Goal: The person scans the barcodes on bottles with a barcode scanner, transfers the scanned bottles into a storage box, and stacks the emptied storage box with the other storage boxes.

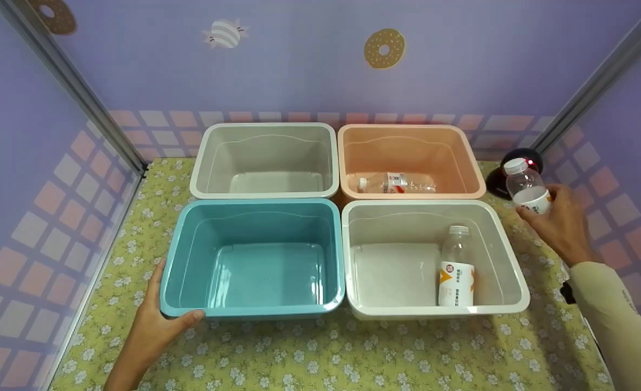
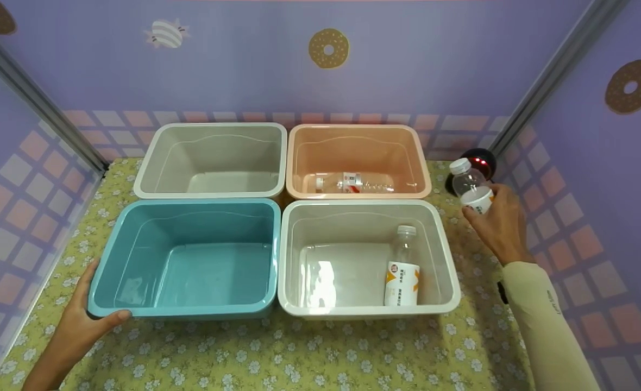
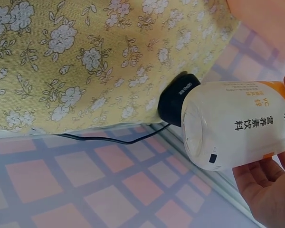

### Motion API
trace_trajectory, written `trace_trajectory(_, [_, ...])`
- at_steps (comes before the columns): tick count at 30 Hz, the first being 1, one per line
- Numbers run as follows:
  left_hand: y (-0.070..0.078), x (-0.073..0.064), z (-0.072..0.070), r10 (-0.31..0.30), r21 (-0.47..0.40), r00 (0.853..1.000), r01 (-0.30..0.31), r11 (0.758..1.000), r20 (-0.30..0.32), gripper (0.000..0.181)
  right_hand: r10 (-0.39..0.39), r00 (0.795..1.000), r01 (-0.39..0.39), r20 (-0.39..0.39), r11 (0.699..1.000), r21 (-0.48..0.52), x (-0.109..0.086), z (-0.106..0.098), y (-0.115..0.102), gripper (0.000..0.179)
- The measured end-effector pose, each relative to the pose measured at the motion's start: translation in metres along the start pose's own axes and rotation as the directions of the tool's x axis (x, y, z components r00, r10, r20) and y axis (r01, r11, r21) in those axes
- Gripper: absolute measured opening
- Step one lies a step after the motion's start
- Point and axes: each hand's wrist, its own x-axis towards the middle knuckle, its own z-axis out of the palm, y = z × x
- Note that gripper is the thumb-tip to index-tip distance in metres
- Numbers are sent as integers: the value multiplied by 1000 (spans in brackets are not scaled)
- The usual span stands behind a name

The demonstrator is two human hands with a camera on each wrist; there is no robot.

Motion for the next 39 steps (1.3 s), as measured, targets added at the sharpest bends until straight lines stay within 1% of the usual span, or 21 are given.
trace_trajectory(9, [0,1,-2,-18,26,1000,18,1000,7,129,60,998,-60,-3,998,-27,-1,0,3,70])
trace_trajectory(17, [0,0,-2,-29,41,1000,28,999,8,128,68,997,-70,-40,997,-34,0,3,8,69])
trace_trajectory(24, [0,0,-2,-9,34,1000,9,999,9,127,95,993,-99,-69,994,-46,-3,5,11,69])
trace_trajectory(39, [-1,0,-2,-13,24,1000,13,1000,5,127,127,983,-135,-135,989,-52,-5,8,15,71])
